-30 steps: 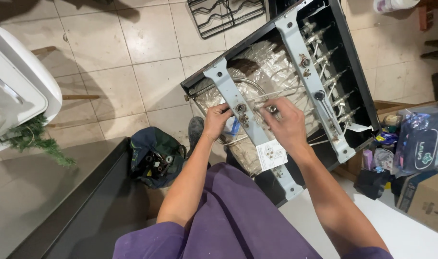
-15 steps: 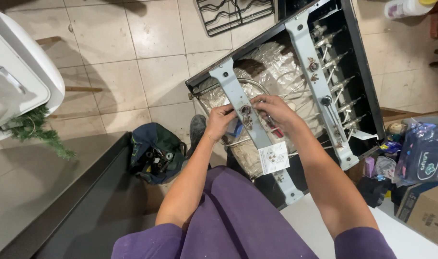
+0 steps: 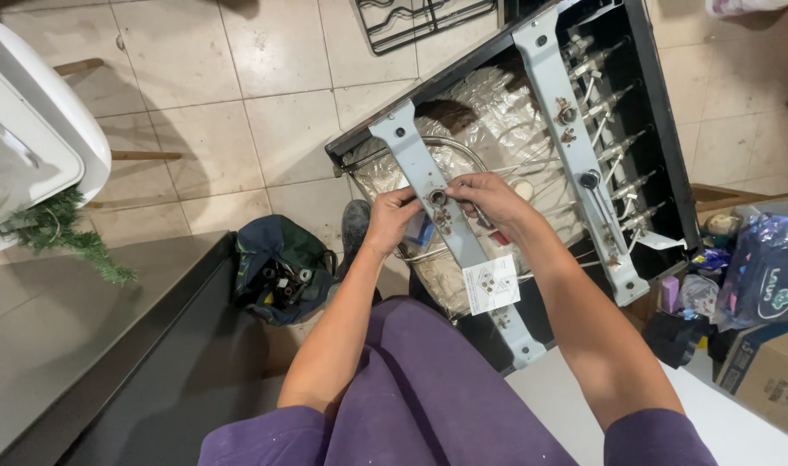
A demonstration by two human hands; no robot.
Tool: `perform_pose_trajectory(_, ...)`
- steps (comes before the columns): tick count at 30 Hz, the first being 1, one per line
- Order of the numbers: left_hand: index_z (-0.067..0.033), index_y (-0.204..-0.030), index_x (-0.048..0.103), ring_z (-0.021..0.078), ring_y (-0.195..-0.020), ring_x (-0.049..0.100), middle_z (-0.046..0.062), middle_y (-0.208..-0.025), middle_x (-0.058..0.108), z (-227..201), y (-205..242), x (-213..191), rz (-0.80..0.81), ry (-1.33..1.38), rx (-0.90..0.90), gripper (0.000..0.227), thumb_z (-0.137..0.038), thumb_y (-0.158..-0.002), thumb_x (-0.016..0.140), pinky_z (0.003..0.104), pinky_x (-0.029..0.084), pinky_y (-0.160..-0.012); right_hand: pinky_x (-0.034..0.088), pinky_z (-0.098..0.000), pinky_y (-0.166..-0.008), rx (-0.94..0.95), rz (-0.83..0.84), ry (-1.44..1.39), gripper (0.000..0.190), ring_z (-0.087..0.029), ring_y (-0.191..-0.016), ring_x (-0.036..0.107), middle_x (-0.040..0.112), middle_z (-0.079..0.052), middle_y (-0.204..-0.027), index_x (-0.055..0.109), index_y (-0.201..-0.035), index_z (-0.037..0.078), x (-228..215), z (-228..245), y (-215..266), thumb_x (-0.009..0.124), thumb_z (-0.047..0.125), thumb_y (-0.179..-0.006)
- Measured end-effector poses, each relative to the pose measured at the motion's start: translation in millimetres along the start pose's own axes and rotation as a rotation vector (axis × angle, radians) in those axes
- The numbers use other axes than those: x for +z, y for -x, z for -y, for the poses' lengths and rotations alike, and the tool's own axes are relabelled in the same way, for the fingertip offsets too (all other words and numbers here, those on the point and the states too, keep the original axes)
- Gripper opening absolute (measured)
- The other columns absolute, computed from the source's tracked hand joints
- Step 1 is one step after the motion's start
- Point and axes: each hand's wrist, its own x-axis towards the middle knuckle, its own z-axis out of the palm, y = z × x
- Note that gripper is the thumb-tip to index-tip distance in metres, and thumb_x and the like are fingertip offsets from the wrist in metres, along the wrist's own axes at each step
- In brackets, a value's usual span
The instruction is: Repairing a gas stove by using a socket wrench to adjust bolts on the internal frame
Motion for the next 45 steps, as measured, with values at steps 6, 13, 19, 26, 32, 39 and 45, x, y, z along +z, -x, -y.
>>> perform_pose_trajectory(6, -0.0050, -0.111, 0.080, 0.0080, -0.099, 0.062, 0.008, -0.104, 0.078, -2.6, 1.1, 2.5, -0.029, -0.016, 0.000, 0.022, -0.008, -0.090, 0.083, 0.033, 0.056, -0.093, 0.037, -0.0171, -0.048, -0.030, 0.010, -0.022, 0.013, -0.003, -0.056, 0.048, 0.047, 0.007, -0.067, 0.073, -0.097, 0.006, -1.7, -13.5, -13.6, 0.075, 0.018, -0.092)
perform_pose_trajectory(13, -0.0050, -0.110, 0.080, 0.0079, -0.099, 0.062, 0.008, -0.104, 0.078, -16.5, 3.7, 5.9, -0.025, -0.021, -0.017, 0.022, -0.009, -0.089, 0.083, 0.033, 0.056, -0.093, 0.037, -0.0182, -0.048, -0.057, 0.009, -0.052, 0.015, -0.004, -0.055, 0.047, 0.048, 0.005, -0.068, 0.072, -0.097, 0.005, -1.3, -17.6, -12.8, 0.074, 0.019, -0.094)
perform_pose_trajectory(19, -0.0047, -0.110, 0.080, 0.0076, -0.098, 0.062, 0.008, -0.103, 0.078, -15.1, 2.1, 3.5, -0.010, -0.036, -0.002, 0.022, -0.008, -0.088, 0.083, 0.033, 0.056, -0.093, 0.037, -0.0188, -0.047, -0.035, 0.012, -0.107, 0.020, -0.005, -0.053, 0.047, 0.049, 0.004, -0.069, 0.069, -0.089, 0.010, -12.5, -37.2, -20.5, 0.071, 0.027, -0.098)
perform_pose_trajectory(26, -0.0069, -0.107, 0.081, 0.0089, -0.097, 0.065, 0.006, -0.102, 0.078, -20.3, -3.3, 1.2, 0.022, -0.016, -0.020, 0.023, -0.006, -0.085, 0.086, 0.032, 0.056, -0.093, 0.038, -0.0201, -0.050, 0.008, 0.023, -0.123, 0.023, -0.004, -0.055, 0.046, 0.049, 0.006, -0.071, 0.068, -0.090, 0.013, -21.8, -49.3, -33.5, 0.070, 0.034, -0.099)
perform_pose_trajectory(32, -0.0063, -0.105, 0.081, 0.0094, -0.096, 0.064, 0.006, -0.101, 0.078, -27.8, -4.1, 0.5, 0.052, -0.006, -0.047, 0.022, -0.003, -0.083, 0.086, 0.034, 0.055, -0.095, 0.038, -0.0216, -0.051, 0.049, -0.007, -0.131, 0.026, -0.005, -0.056, 0.046, 0.050, 0.006, -0.071, 0.068, -0.090, 0.011, -21.1, -50.1, -36.3, 0.071, 0.036, -0.099)
perform_pose_trajectory(39, -0.0064, -0.108, 0.081, 0.0076, -0.098, 0.063, 0.004, -0.103, 0.077, -30.9, 1.3, 4.6, 0.034, 0.031, -0.076, 0.023, -0.005, -0.086, 0.085, 0.032, 0.054, -0.096, 0.039, -0.0220, -0.052, 0.061, -0.032, -0.135, 0.025, -0.006, -0.055, 0.048, 0.053, 0.005, -0.070, 0.070, -0.091, 0.012, -19.5, -49.5, -38.8, 0.074, 0.036, -0.097)
perform_pose_trajectory(45, -0.0067, -0.109, 0.081, 0.0078, -0.100, 0.063, 0.006, -0.105, 0.078, -24.1, -2.0, 2.3, 0.036, 0.001, -0.080, 0.025, -0.006, -0.085, 0.087, 0.033, 0.055, -0.096, 0.039, -0.0207, -0.050, 0.089, -0.045, -0.122, 0.025, -0.004, -0.054, 0.048, 0.054, 0.007, -0.069, 0.071, -0.090, 0.013, -9.1, -29.9, -25.6, 0.074, 0.037, -0.096)
